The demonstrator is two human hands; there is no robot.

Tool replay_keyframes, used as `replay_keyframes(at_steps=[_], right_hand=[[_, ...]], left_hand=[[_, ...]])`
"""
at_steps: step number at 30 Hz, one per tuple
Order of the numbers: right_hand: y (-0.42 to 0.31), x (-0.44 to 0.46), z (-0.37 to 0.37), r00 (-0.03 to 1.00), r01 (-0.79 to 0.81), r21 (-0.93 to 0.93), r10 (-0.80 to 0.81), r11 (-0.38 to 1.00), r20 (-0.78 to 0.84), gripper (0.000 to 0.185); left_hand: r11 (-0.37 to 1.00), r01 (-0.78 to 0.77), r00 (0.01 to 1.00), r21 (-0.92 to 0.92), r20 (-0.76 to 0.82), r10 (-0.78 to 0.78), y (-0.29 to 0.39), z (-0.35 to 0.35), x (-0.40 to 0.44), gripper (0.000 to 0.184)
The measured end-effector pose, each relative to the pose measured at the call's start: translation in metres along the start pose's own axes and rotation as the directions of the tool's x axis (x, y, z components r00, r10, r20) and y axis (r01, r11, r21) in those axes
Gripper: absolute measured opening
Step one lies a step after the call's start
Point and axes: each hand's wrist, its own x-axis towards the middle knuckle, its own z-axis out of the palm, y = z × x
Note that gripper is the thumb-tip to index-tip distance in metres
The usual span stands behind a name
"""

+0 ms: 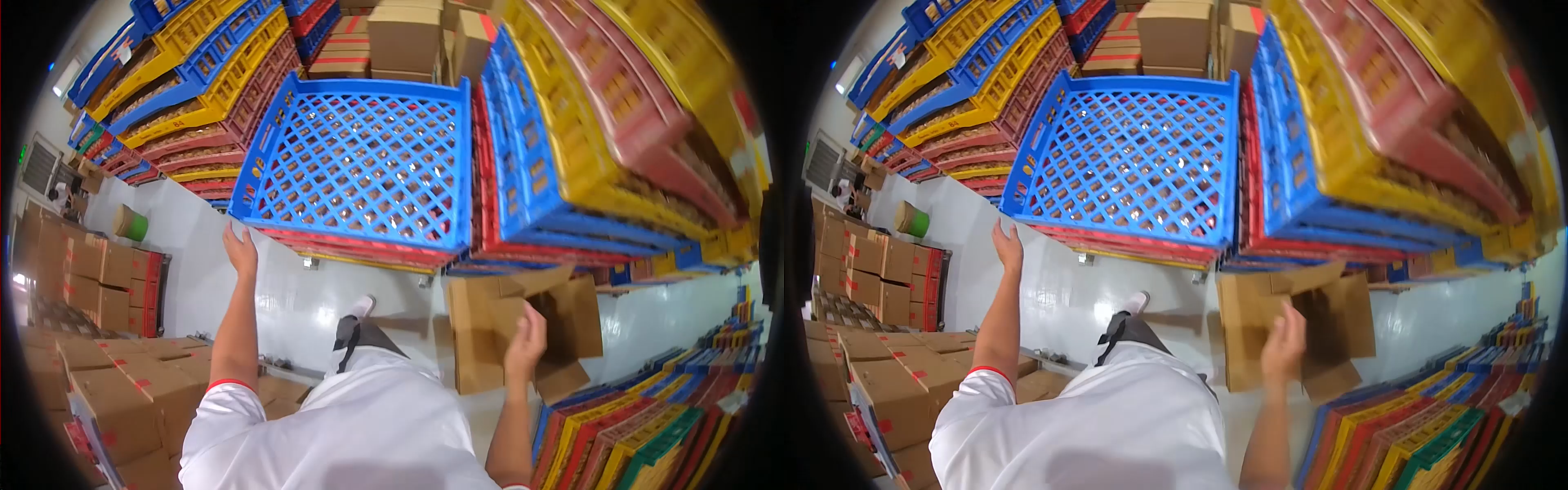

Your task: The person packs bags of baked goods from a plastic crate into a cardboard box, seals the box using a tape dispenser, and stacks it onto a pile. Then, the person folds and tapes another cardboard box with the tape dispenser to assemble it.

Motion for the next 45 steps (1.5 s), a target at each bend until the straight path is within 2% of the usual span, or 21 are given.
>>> replay_keyframes(at_steps=[1,3,6,8,10,11,13,15,16,17,18,21,22,23,27,29,30,35,38,42,45], right_hand=[[-0.033,0.026,0.035,0.99,0.093,-0.061,-0.086,0.994,0.108,0.039],[-0.048,0.079,0.126,0.985,0.145,0.0,-0.144,0.989,0.1,0.045],[0.002,0.156,0.245,0.995,0.037,-0.055,-0.032,0.998,0.09,0.058],[0.025,0.198,0.29,0.975,-0.173,-0.27,0.203,0.947,0.086,0.072],[0.068,0.231,0.309,0.912,-0.405,-0.081,0.409,0.911,0.039,0.066],[0.073,0.235,0.309,0.853,-0.522,0.028,0.522,0.852,0.012,0.061],[0.078,0.232,0.299,0.752,-0.652,0.142,0.61,0.745,0.25,0.04],[0.106,0.238,0.301,0.739,-0.66,0.058,0.632,0.749,0.233,0.025],[0.118,0.241,0.302,0.79,-0.566,-0.112,0.576,0.817,0.208,0.024],[0.064,0.236,0.292,0.806,-0.556,-0.19,0.581,0.809,0.112,0.024],[0.084,0.237,0.296,0.811,-0.564,-0.131,0.577,0.815,0.097,0.025],[-0.005,0.219,0.261,0.864,-0.46,-0.324,0.501,0.827,0.053,0.034],[-0.022,0.201,0.243,0.971,-0.236,-0.324,0.214,0.916,-0.101,0.03],[-0.049,0.195,0.227,0.964,-0.262,-0.296,0.236,0.918,-0.123,0.03],[-0.103,0.167,0.181,0.956,-0.154,-0.209,0.093,0.966,-0.278,0.024],[-0.137,0.161,0.15,0.939,-0.098,-0.179,0.031,0.979,-0.344,0.02],[-0.16,0.161,0.13,0.922,-0.032,-0.168,-0.036,0.985,-0.385,0.018],[-0.254,0.151,0.017,0.769,0.161,-0.226,-0.265,0.961,-0.582,0.016],[-0.27,0.121,-0.051,0.629,0.227,-0.271,-0.353,0.935,-0.692,0.023],[-0.289,0.03,-0.107,0.485,0.115,-0.169,-0.204,0.979,-0.85,0.029],[-0.274,-0.04,-0.139,0.297,0.116,0.057,0.021,0.992,-0.955,0.033]], left_hand=[[0.997,-0.034,0.997,0.074,0.067,0.029,-0.011,0.006,0.031,0.054],[0.988,-0.063,0.991,0.142,0.126,0.045,-0.033,0.029,0.09,0.058],[0.983,-0.088,0.974,0.16,0.218,0.052,-0.068,0.061,0.144,0.062],[0.939,0.314,0.758,0.136,0.56,-0.335,-0.09,0.09,0.172,0.054],[0.977,0.177,0.794,0.115,0.571,-0.211,-0.116,0.114,0.17,0.04],[0.949,0.305,0.732,0.075,0.619,-0.284,-0.131,0.129,0.164,0.031],[0.927,0.363,0.691,0.097,0.639,-0.338,-0.104,0.118,0.166,0.029],[0.908,0.408,0.665,0.101,0.648,-0.371,-0.104,0.121,0.162,0.029],[0.912,0.402,0.672,0.078,0.652,-0.352,-0.11,0.122,0.162,0.029],[0.921,0.385,0.707,0.058,0.622,-0.336,-0.114,0.121,0.16,0.029],[0.933,0.358,0.743,0.028,0.597,-0.303,-0.116,0.121,0.158,0.029],[0.923,0.361,0.735,-0.131,0.649,-0.195,-0.138,0.122,0.159,0.031],[0.825,0.429,0.73,-0.369,0.679,-0.076,-0.161,0.144,0.158,0.03],[0.833,0.469,0.739,-0.294,0.647,-0.187,-0.16,0.137,0.153,0.034],[0.773,0.475,0.793,-0.42,0.586,-0.168,-0.138,0.093,0.149,0.041],[0.48,0.659,0.742,-0.578,0.604,-0.291,-0.09,0.071,0.153,0.049],[0.482,0.651,0.745,-0.586,0.614,-0.26,-0.077,0.073,0.155,0.049],[0.002,0.629,0.761,-0.777,0.615,-0.204,0.039,0.08,0.178,0.054],[-0.106,0.578,0.802,-0.809,0.587,-0.109,0.133,0.067,0.2,0.051],[-0.176,0.506,0.858,-0.845,0.513,0.004,0.23,0.033,0.2,0.049],[-0.208,0.467,0.884,-0.86,0.46,0.081,0.284,0.002,0.192,0.049]])
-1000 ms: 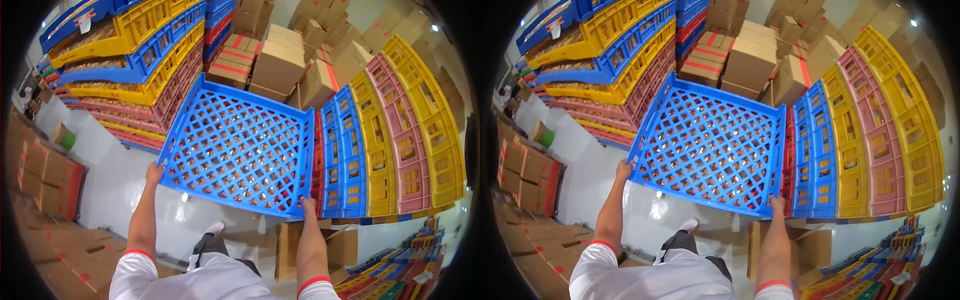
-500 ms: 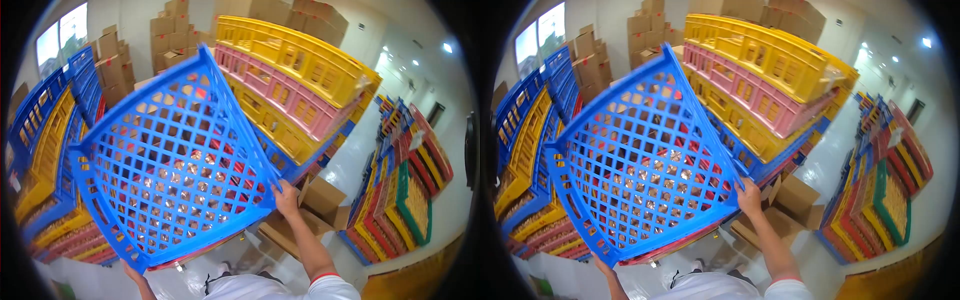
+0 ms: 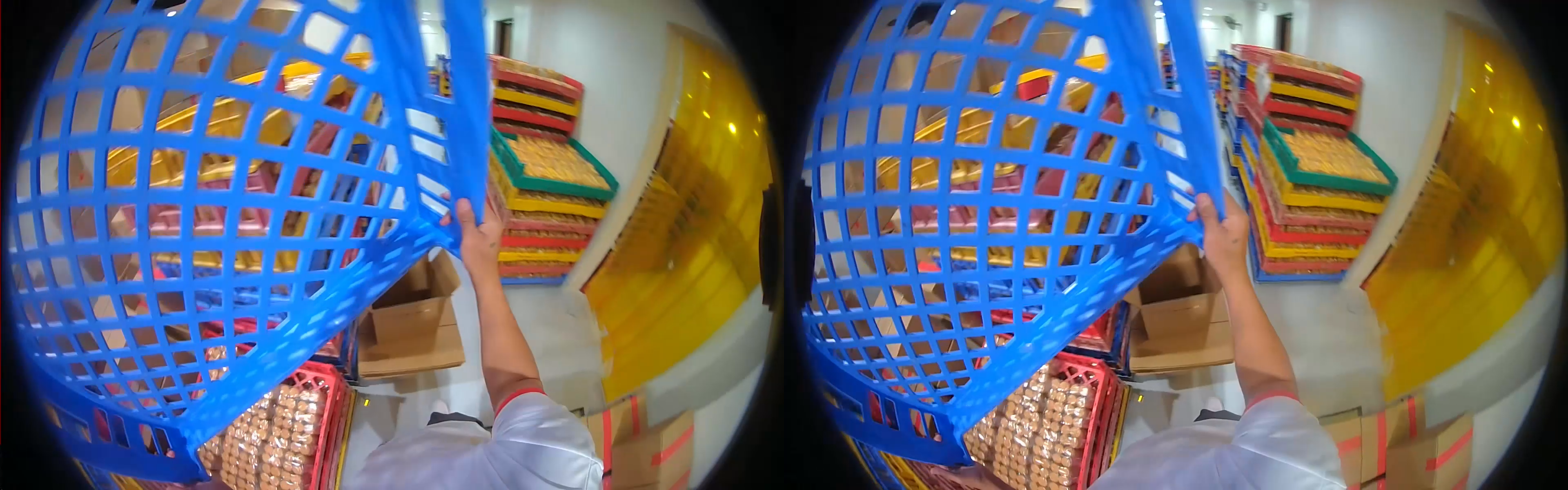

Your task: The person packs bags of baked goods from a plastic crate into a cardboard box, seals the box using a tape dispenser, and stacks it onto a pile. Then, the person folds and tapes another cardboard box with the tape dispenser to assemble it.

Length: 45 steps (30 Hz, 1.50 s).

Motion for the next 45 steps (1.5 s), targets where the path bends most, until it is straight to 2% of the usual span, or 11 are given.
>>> replay_keyframes(at_steps=[9,14,21,27,32,34,36,40,42,43,45], right_hand=[[0.085,-0.054,-0.237,0.862,-0.04,-0.151,-0.043,0.988,-0.506,0.051],[0.144,-0.077,-0.356,0.679,-0.146,0.011,0.109,0.989,-0.726,0.054],[0.2,-0.148,-0.46,0.51,-0.164,0.175,0.236,0.971,-0.827,0.048],[0.235,-0.241,-0.525,0.35,-0.283,0.279,0.369,0.918,-0.861,0.049],[0.229,-0.312,-0.546,0.162,-0.525,0.408,0.558,0.747,-0.814,0.045],[0.22,-0.324,-0.559,0.083,-0.59,0.423,0.573,0.687,-0.815,0.043],[0.218,-0.336,-0.58,0.011,-0.656,0.49,0.656,0.574,-0.754,0.043],[0.224,-0.365,-0.631,-0.055,-0.758,0.467,0.67,0.455,-0.741,0.038],[0.253,-0.413,-0.677,0.075,-0.944,0.148,0.628,0.296,-0.774,0.034],[0.25,-0.422,-0.703,0.065,-0.945,0.153,0.627,0.288,-0.777,0.034],[0.235,-0.427,-0.747,-0.011,-1.0,0.011,0.695,-0.005,-0.719,0.033]], left_hand=[[0.99,0.03,0.953,-0.137,0.301,0.013,-0.015,0.147,-0.107,0.055],[0.989,-0.05,0.81,-0.141,0.573,0.123,-0.006,0.261,-0.23,0.053],[0.94,-0.228,0.379,-0.254,0.866,0.326,0.012,0.359,-0.376,0.051],[0.844,-0.208,-0.116,-0.495,0.869,0.482,0.044,0.432,-0.526,0.05],[0.83,-0.061,-0.358,-0.554,0.789,0.5,0.041,0.47,-0.61,0.05],[0.886,-0.111,-0.326,-0.449,0.859,0.394,0.011,0.483,-0.652,0.041],[0.929,0.012,-0.414,-0.369,0.844,0.34,0.007,0.495,-0.701,0.031],[0.976,0.099,-0.52,-0.196,0.826,0.219,-0.025,0.508,-0.792,0.044],[0.998,-0.017,-0.549,-0.056,0.835,0.038,-0.048,0.508,-0.835,0.039],[0.989,-0.032,-0.587,-0.142,0.804,0.096,-0.059,0.509,-0.856,0.037],[0.997,-0.023,-0.651,-0.074,0.758,0.041,-0.096,0.504,-0.888,0.036]])
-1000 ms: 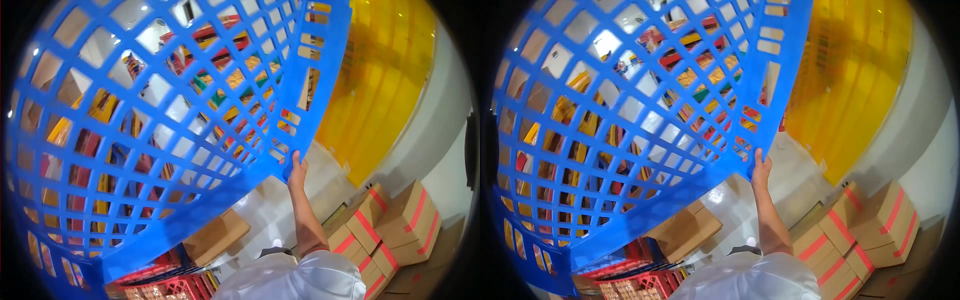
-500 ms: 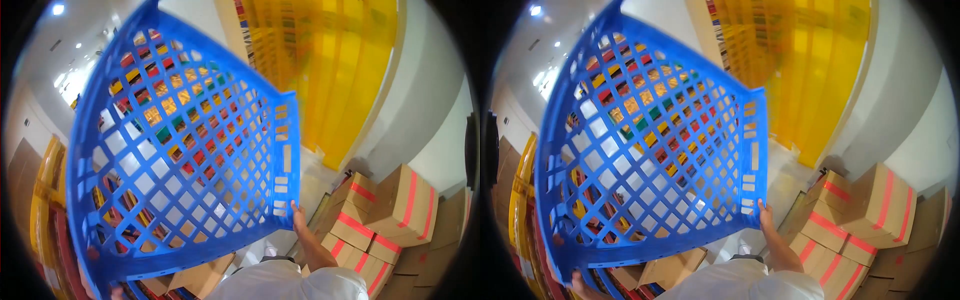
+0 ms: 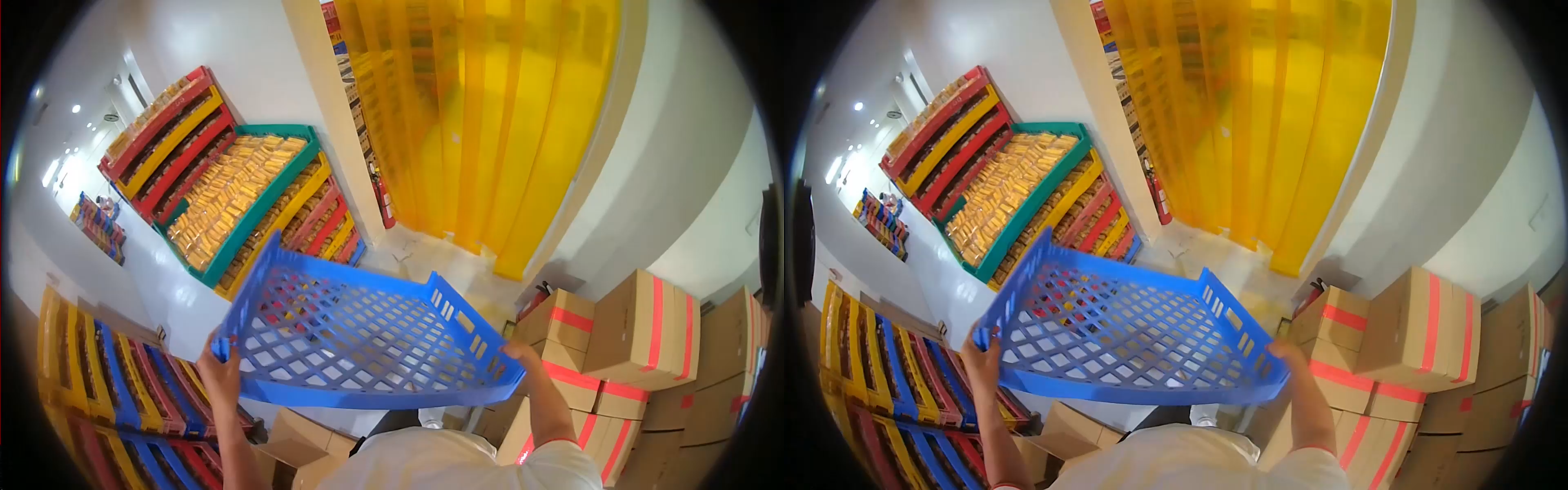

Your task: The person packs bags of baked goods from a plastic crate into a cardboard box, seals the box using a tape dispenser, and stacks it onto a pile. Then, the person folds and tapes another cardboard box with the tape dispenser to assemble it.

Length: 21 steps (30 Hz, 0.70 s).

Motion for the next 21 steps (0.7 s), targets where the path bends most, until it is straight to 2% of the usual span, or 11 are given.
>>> replay_keyframes(at_steps=[1,2,5,6,9,11,12,14,15,17,21], right_hand=[[-0.007,0.012,-0.018,1.0,-0.009,-0.002,0.009,1.0,-0.013,0.033],[-0.015,0.025,-0.039,1.0,0.004,-0.229,-0.007,0.973,-0.011,0.036],[-0.051,0.055,-0.081,0.998,0.051,-0.805,-0.004,0.591,0.061,0.042],[-0.077,0.056,-0.09,0.998,0.047,-0.814,0.012,0.579,0.066,0.042],[-0.198,0.038,-0.13,0.982,0.029,-0.728,0.117,0.685,0.149,0.046],[-0.267,0.036,-0.147,0.859,-0.354,-0.432,0.471,0.83,0.2,0.048],[-0.276,0.05,-0.162,0.853,-0.363,-0.436,0.483,0.823,0.2,0.048],[-0.286,0.076,-0.184,0.906,-0.312,0.183,0.234,0.932,0.352,0.055],[-0.297,0.088,-0.182,0.906,-0.315,0.18,0.238,0.932,0.35,0.055],[-0.318,0.105,-0.16,0.996,-0.023,0.54,-0.026,0.841,0.084,0.043],[-0.342,0.226,-0.101,0.868,0.271,-0.097,-0.287,0.958,-0.405,0.055]], left_hand=[[0.998,-0.064,0.997,-0.015,0.032,0.065,-0.022,0.016,0.01,0.036],[0.999,-0.03,0.998,-0.045,0.062,0.033,-0.038,0.031,0.015,0.034],[0.99,0.136,0.978,-0.019,0.159,-0.132,-0.09,0.07,0.028,0.029],[0.97,0.232,0.957,-0.076,0.196,-0.213,-0.116,0.086,0.031,0.028],[0.917,0.356,0.919,-0.182,0.246,-0.308,-0.198,0.136,0.038,0.024],[0.821,0.496,0.862,-0.281,0.271,-0.428,-0.252,0.159,0.038,0.024],[0.817,0.506,0.856,-0.277,0.28,-0.435,-0.261,0.165,0.037,0.024],[0.737,0.647,0.756,-0.197,0.292,-0.586,-0.276,0.171,0.039,0.022],[0.734,0.65,0.753,-0.199,0.295,-0.588,-0.283,0.179,0.039,0.022],[0.657,0.715,0.699,-0.241,0.251,-0.669,-0.3,0.198,0.025,0.021],[0.575,0.722,0.677,-0.386,0.218,-0.703,-0.331,0.232,0.0,0.018]])
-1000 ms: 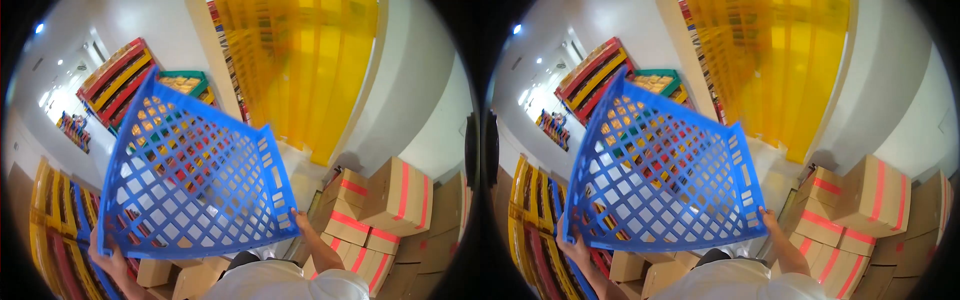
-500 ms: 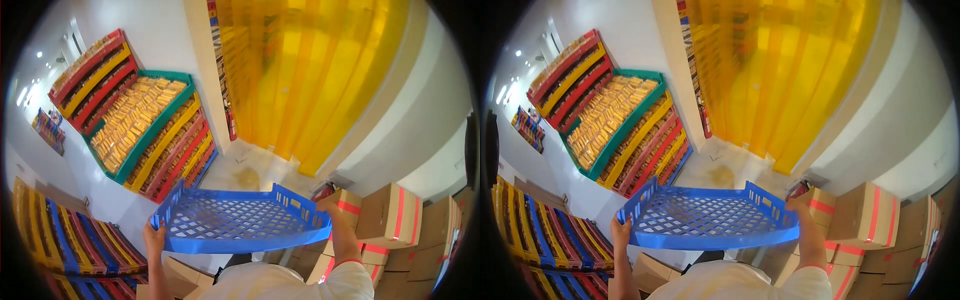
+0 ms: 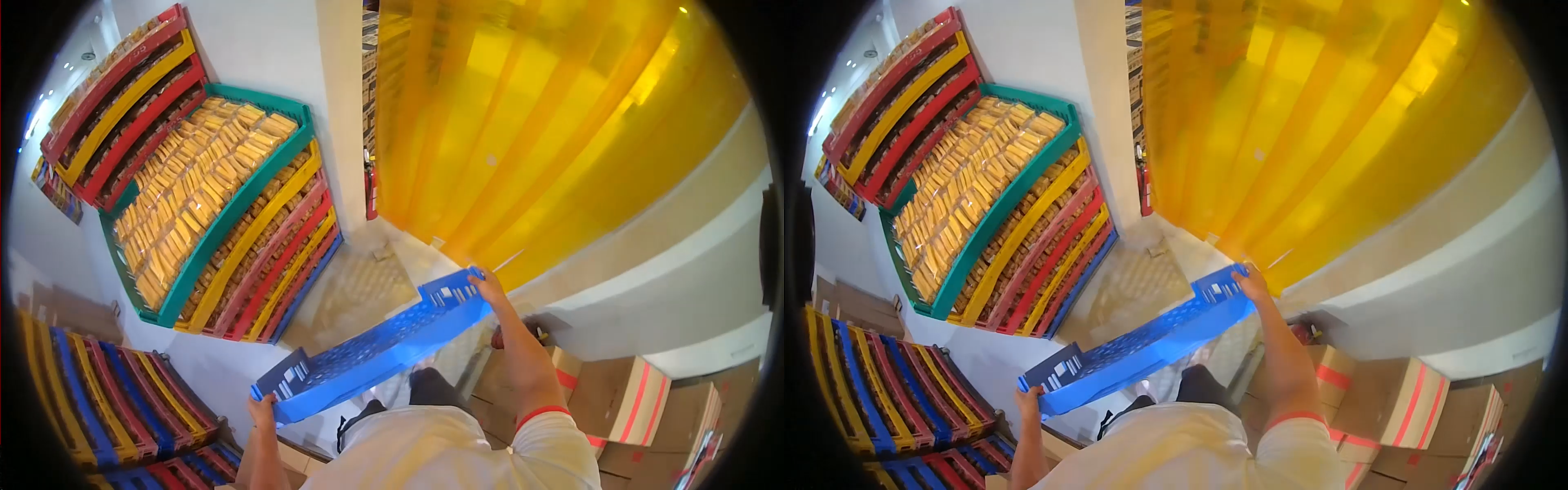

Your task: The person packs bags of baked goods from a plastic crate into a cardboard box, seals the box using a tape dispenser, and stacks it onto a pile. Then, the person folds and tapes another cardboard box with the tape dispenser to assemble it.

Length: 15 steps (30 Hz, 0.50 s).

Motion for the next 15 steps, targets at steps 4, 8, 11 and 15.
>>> replay_keyframes(at_steps=[4,8,11,15], right_hand=[[-0.079,0.083,0.032,0.993,0.112,0.088,-0.115,0.99,0.021,0.054],[-0.12,0.2,0.059,0.983,0.157,-0.07,-0.148,0.985,0.112,0.051],[-0.146,0.288,0.062,0.964,0.214,-0.076,-0.198,0.974,0.175,0.052],[-0.152,0.414,0.052,0.916,0.289,-0.113,-0.241,0.95,0.32,0.052]], left_hand=[[0.987,0.133,0.985,-0.093,-0.1,-0.142,-0.003,0.032,-0.002,0.018],[0.765,0.316,0.902,-0.562,-0.073,-0.426,0.019,0.099,-0.005,0.047],[0.832,0.359,0.904,-0.422,-0.067,-0.423,0.011,0.152,0.002,0.062],[0.841,0.307,0.901,-0.445,-0.148,-0.408,0.019,0.25,0.034,0.068]])
